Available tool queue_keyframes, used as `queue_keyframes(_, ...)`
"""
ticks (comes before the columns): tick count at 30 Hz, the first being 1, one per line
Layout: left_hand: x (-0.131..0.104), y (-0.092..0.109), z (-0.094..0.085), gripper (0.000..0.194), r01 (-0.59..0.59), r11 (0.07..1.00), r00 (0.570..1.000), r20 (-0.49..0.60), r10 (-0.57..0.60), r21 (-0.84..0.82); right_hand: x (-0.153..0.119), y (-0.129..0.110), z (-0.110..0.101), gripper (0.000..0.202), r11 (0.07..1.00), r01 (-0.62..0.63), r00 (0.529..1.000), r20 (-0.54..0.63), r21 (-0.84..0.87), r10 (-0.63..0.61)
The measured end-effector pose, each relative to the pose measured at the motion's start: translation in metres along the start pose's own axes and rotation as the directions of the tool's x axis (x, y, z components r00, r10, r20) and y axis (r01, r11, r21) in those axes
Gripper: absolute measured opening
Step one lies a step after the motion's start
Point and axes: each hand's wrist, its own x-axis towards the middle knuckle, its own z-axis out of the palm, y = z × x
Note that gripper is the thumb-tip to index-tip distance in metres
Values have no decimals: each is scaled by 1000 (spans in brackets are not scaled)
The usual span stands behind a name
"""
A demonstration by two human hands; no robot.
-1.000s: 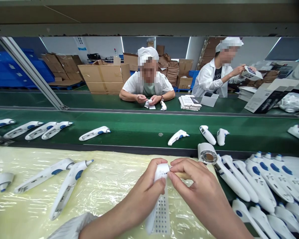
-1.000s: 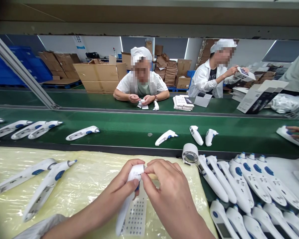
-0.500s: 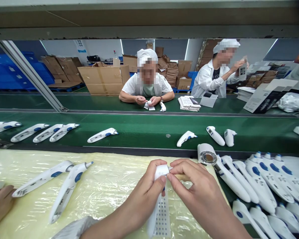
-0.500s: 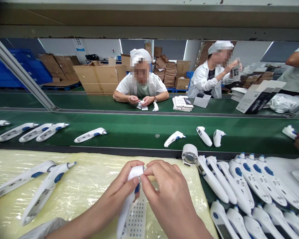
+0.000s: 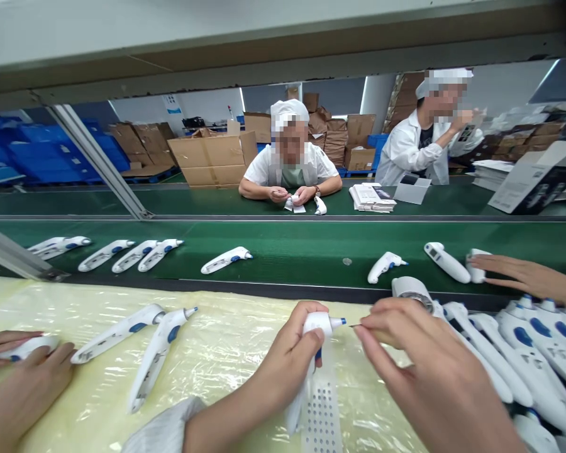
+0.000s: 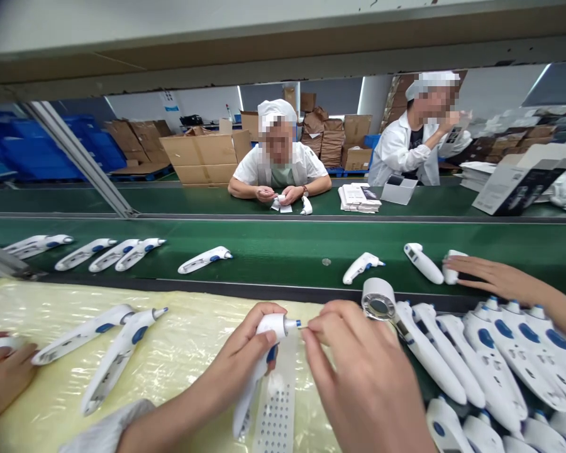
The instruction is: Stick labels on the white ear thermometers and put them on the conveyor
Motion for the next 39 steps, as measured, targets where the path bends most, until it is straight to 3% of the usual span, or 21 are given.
queue_keyframes(4, 47, 10, -13, 26, -8, 983, 994, -107, 28, 183, -2, 9, -8, 14, 1000, -24, 994, -104, -7, 23)
queue_keyframes(10, 159, 21, -47, 31, 55, 902, 937, -335, 102, 429, -2, 15, 1, 18, 1000, 16, 1000, -26, 19, -15)
queue_keyframes(14, 185, 30, -62, 34, 145, 801, 884, -439, 158, 581, 0, 24, 17, 24, 995, -35, 998, 64, 96, 28)
queue_keyframes(17, 175, 35, -59, 37, 153, 731, 871, -440, 218, 665, -1, 25, 28, 28, 973, -172, 968, 208, 152, 138)
queue_keyframes(19, 155, 29, -53, 36, 72, 692, 891, -358, 280, 719, -5, 24, 35, 23, 951, -256, 924, 332, 175, 188)
queue_keyframes(23, 75, -9, -36, 22, -210, 628, 939, -25, 343, 749, -15, 20, 44, 14, 913, -383, 826, 495, 141, 270)
queue_keyframes(26, 12, -44, -22, 31, -392, 504, 908, 235, 347, 770, -23, 15, 47, 14, 926, -363, 801, 540, 100, 256)
queue_keyframes(28, -11, -60, -14, 46, -441, 408, 889, 325, 323, 800, -28, 12, 48, 15, 937, -337, 796, 560, 95, 230)
queue_keyframes(32, -13, -68, -8, 57, -434, 324, 890, 345, 299, 840, -38, 7, 49, 16, 950, -300, 784, 588, 81, 198)
queue_keyframes(39, -8, -66, -9, 58, -434, 291, 887, 348, 304, 853, -44, 6, 50, 18, 964, -259, 785, 595, 63, 172)
